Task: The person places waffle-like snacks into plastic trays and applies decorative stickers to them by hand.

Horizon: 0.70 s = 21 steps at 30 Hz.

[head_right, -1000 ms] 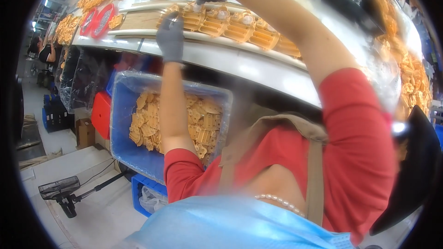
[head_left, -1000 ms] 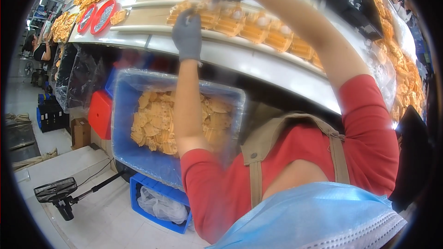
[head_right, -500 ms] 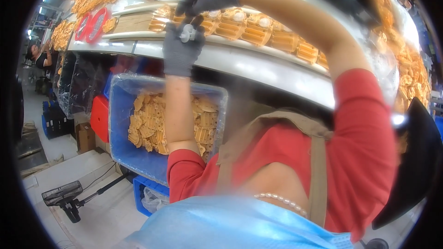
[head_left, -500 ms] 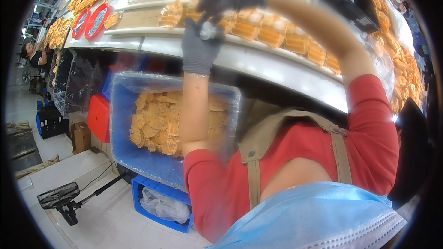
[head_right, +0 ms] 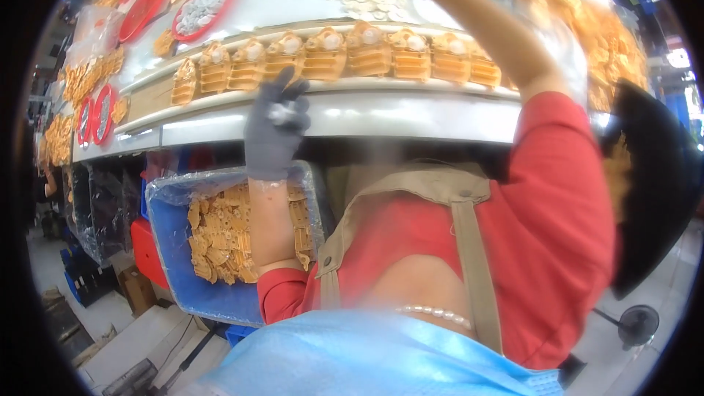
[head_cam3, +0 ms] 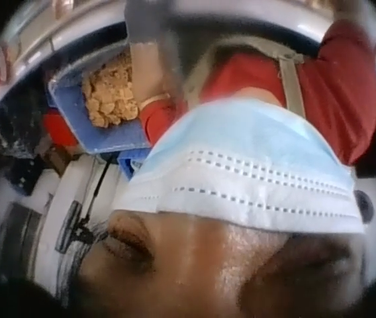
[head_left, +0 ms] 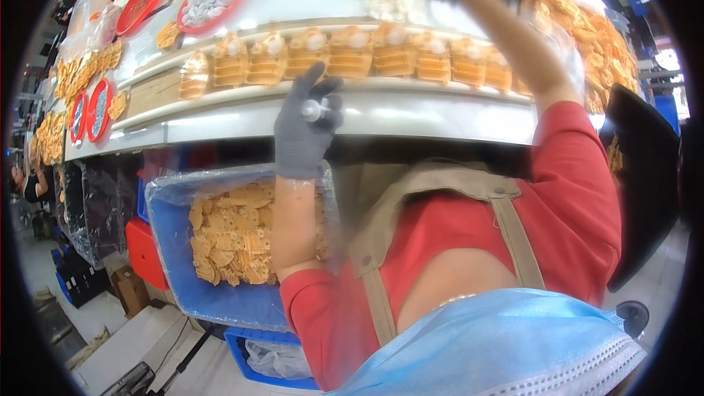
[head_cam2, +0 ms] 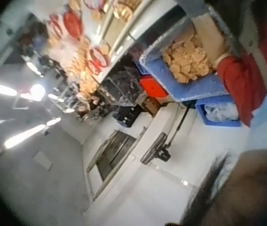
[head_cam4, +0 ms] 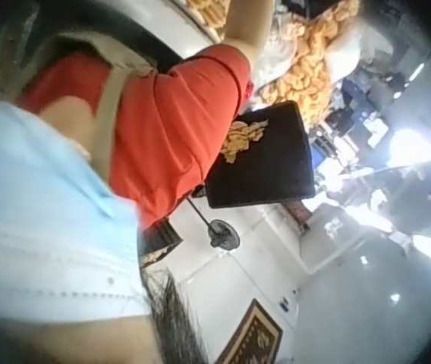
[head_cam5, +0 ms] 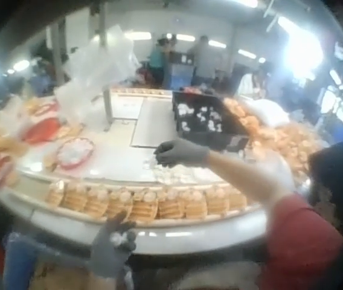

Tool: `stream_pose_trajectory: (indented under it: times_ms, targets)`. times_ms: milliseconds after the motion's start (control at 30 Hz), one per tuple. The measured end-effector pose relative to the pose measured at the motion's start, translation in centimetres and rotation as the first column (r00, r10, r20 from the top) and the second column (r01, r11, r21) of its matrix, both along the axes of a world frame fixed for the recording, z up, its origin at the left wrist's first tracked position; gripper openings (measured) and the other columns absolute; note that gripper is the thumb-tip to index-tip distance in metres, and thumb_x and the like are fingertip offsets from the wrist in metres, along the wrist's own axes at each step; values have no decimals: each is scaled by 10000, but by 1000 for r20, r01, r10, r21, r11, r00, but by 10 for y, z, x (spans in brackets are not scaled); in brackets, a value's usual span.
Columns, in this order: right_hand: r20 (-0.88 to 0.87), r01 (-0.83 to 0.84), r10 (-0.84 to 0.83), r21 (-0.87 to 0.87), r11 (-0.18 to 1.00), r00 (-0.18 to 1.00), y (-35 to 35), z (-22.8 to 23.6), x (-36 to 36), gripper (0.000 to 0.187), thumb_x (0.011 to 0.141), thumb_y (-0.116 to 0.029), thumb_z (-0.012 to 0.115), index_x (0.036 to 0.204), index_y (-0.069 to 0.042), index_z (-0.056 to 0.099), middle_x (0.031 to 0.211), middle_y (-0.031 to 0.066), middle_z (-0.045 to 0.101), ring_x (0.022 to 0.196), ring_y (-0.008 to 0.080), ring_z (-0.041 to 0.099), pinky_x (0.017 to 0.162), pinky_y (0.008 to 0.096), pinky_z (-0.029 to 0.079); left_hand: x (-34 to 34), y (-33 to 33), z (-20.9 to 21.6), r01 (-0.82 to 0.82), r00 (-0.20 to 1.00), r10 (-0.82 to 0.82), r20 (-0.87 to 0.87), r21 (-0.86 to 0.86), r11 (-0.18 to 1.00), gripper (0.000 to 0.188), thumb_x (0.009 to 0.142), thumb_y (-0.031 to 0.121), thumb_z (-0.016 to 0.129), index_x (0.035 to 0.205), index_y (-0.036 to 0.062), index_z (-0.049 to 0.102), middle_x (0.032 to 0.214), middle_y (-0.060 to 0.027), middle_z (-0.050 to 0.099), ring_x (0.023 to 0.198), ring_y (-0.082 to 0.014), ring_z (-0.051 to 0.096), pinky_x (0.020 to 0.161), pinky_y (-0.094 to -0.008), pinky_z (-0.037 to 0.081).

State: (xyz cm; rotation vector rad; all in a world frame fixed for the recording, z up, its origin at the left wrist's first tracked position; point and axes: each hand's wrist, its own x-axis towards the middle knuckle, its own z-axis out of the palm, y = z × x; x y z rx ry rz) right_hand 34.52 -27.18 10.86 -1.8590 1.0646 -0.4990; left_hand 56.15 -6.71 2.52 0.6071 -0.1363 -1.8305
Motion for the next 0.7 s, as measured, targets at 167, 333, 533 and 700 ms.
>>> stream_pose_trajectory:
  times_ms: [167,333,533,700]
  targets:
    - [-438,33,-93,-141,989,894,-48,-11,-91,341,810,-247,673,1110,-92,623,903,89,659,787,145,613,709,261,525,-16,10,-5,-67,998,67,-11,19,998,330,938,124,426,1231,-15,489,1019,-217,560,693,-159,518,518,-168,479]
    - [-742,-128,-119,-267,955,660,-26,-41,-127,188,823,-210,611,903,-46,656,834,129,655,740,220,614,702,338,485,-37,6,-9,-73,997,72,33,49,996,342,936,116,423,1246,-15,482,1020,-205,562,713,-168,527,524,-167,479]
    - [-749,-177,-159,-347,921,643,-25,-62,-149,184,840,-187,560,802,-28,645,744,144,642,651,252,603,680,384,461,-60,3,-7,-69,990,63,123,51,996,336,938,131,433,1238,-9,492,1008,-181,567,731,-174,541,530,-176,479]
    - [-665,-91,-194,-369,925,721,-22,-62,-151,204,859,-202,544,855,-22,638,811,158,652,732,260,619,701,378,465,-71,4,-5,-80,986,74,152,39,996,330,941,154,445,1223,-8,502,990,-165,574,721,-172,545,523,-179,472]
